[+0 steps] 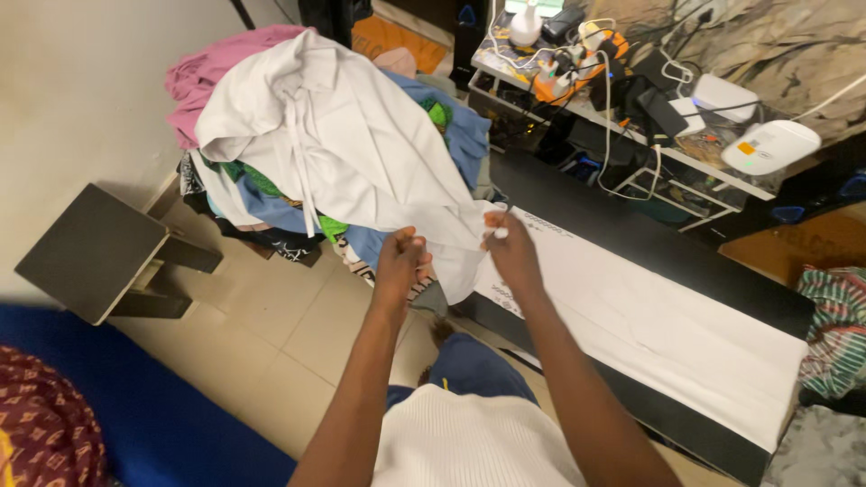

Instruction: The person picks up white garments from a pile, folds them on a flat surface, and places a folded garment on a shelf inside a closet.

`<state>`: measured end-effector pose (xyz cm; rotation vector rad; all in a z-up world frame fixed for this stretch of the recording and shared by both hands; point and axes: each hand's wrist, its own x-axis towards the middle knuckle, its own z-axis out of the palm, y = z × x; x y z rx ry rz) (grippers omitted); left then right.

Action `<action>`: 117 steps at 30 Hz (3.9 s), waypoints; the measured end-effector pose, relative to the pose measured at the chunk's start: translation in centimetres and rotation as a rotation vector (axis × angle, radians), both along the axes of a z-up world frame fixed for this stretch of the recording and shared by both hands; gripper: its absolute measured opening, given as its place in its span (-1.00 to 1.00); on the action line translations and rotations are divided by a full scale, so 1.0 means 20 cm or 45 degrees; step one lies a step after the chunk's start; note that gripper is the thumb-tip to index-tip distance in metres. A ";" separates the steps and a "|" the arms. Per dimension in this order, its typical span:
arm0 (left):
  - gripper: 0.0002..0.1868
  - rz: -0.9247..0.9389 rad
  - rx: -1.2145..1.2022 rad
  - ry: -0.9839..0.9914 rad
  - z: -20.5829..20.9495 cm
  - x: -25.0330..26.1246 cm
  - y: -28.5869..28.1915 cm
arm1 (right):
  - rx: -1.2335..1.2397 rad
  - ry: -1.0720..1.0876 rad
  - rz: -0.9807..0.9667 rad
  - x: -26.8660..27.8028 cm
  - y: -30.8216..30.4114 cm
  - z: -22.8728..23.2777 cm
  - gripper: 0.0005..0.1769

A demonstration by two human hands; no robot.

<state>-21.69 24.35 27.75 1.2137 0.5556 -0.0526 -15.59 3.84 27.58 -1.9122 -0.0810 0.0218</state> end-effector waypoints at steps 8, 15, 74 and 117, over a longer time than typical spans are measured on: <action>-0.46 0.074 0.026 0.376 -0.40 0.52 0.18 | 0.024 0.037 0.197 0.72 0.09 -0.33 -0.59; -0.58 0.166 -0.019 0.237 -0.55 0.63 0.13 | 0.324 0.083 0.627 1.23 0.25 -0.48 -0.29; -0.47 -0.529 0.696 -0.404 -0.81 0.29 0.68 | 0.109 0.610 0.247 0.31 0.84 -0.64 -0.67; -0.64 -0.287 0.000 0.473 -0.92 0.41 0.29 | 0.109 0.365 -0.507 0.04 -0.20 0.34 -0.82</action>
